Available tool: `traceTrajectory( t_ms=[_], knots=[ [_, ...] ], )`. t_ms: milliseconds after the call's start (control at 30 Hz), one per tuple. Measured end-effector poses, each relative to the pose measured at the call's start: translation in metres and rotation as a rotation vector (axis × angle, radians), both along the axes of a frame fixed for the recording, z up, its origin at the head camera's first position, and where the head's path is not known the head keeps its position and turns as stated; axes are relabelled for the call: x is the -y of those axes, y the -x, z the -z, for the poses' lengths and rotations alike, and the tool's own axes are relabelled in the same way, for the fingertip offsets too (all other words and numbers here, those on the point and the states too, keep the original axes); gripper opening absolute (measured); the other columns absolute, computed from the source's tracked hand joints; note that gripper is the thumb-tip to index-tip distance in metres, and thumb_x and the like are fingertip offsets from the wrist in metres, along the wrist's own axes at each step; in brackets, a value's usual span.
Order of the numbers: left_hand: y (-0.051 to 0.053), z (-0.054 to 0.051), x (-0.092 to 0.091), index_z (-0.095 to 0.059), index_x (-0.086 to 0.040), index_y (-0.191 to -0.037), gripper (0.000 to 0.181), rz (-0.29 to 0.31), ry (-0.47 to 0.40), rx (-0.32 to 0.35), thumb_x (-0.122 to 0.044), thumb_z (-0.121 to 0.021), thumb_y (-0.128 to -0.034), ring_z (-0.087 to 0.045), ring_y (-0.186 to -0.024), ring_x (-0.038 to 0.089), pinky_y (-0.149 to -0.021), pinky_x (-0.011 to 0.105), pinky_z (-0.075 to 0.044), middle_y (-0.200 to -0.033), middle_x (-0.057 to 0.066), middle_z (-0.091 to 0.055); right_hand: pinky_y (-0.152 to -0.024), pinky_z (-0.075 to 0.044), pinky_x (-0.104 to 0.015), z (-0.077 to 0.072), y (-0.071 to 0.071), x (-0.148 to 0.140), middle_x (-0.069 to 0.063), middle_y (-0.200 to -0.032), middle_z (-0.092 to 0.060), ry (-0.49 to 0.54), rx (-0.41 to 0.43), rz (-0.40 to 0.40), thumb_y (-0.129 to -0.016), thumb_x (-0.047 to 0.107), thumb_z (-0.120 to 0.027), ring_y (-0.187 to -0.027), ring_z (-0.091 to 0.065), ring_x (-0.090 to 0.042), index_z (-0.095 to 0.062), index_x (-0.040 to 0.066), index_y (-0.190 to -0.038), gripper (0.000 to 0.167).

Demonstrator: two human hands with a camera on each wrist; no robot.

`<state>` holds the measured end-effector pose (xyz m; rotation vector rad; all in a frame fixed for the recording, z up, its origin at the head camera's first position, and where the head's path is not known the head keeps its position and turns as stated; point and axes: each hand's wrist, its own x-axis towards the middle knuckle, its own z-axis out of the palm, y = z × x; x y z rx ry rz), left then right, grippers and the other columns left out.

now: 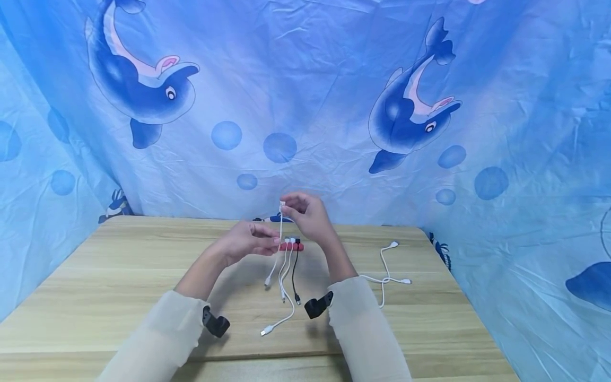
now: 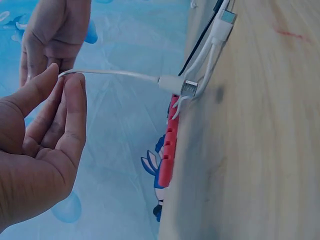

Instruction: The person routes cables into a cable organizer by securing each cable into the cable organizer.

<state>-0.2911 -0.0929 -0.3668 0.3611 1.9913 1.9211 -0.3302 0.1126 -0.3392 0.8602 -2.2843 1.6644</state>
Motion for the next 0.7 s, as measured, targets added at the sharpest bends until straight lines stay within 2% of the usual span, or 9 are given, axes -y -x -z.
traceTrajectory(
  t_ms=[100, 267, 467, 600, 700],
  knots=[
    [0.000, 0.005, -0.002, -0.068, 0.012, -0.118, 0.028, -0.006, 0.004, 0.008, 0.000, -0.073, -0.0926, -0.072, -0.082, 0.020, -0.084, 0.036, -0.063, -0.100, 0.017, -0.074, -0.077, -0.062, -0.037, 0.009, 0.003, 0.002, -0.015, -0.098, -0.074, 0.003, 0.035, 0.025, -0.095, 0.008, -0.073, -0.091, -0.072, -0.034, -0.072, 0.002, -0.114, 0.020],
    [0.000, 0.013, -0.005, -0.070, 0.010, -0.114, 0.023, -0.021, 0.019, 0.022, -0.001, -0.072, -0.0933, -0.070, -0.081, 0.019, -0.081, 0.033, -0.063, -0.111, 0.028, -0.070, -0.080, -0.062, -0.038, 0.025, 0.008, 0.003, -0.017, -0.098, -0.074, 0.016, 0.061, 0.039, -0.095, 0.006, -0.073, -0.091, -0.072, -0.036, -0.072, 0.000, -0.113, 0.019],
    [0.000, 0.022, -0.008, -0.071, 0.010, -0.112, 0.020, -0.057, 0.027, 0.041, 0.001, -0.070, -0.0937, -0.070, -0.080, 0.019, -0.083, 0.034, -0.062, -0.105, 0.025, -0.071, -0.075, -0.061, -0.030, 0.043, 0.014, 0.005, -0.016, -0.096, -0.074, 0.029, 0.094, 0.040, -0.094, 0.002, -0.072, -0.087, -0.071, -0.033, -0.071, -0.001, -0.112, 0.018],
    [0.000, 0.028, -0.008, -0.070, 0.011, -0.110, 0.018, -0.066, 0.023, 0.046, 0.004, -0.068, -0.0939, -0.070, -0.080, 0.018, -0.087, 0.037, -0.062, -0.105, 0.026, -0.070, -0.078, -0.062, -0.036, 0.051, 0.016, 0.006, -0.015, -0.094, -0.074, 0.015, 0.140, 0.021, -0.094, -0.001, -0.071, -0.090, -0.070, -0.044, -0.071, -0.002, -0.111, 0.017],
    [0.000, 0.033, -0.008, -0.070, 0.011, -0.110, 0.018, -0.073, 0.028, 0.058, 0.004, -0.068, -0.0942, -0.069, -0.080, 0.018, -0.085, 0.034, -0.062, -0.106, 0.026, -0.070, -0.080, -0.062, -0.039, 0.056, 0.018, 0.006, -0.016, -0.094, -0.074, -0.007, 0.159, 0.010, -0.094, -0.001, -0.071, -0.094, -0.068, -0.051, -0.070, -0.003, -0.110, 0.016]
  ],
)
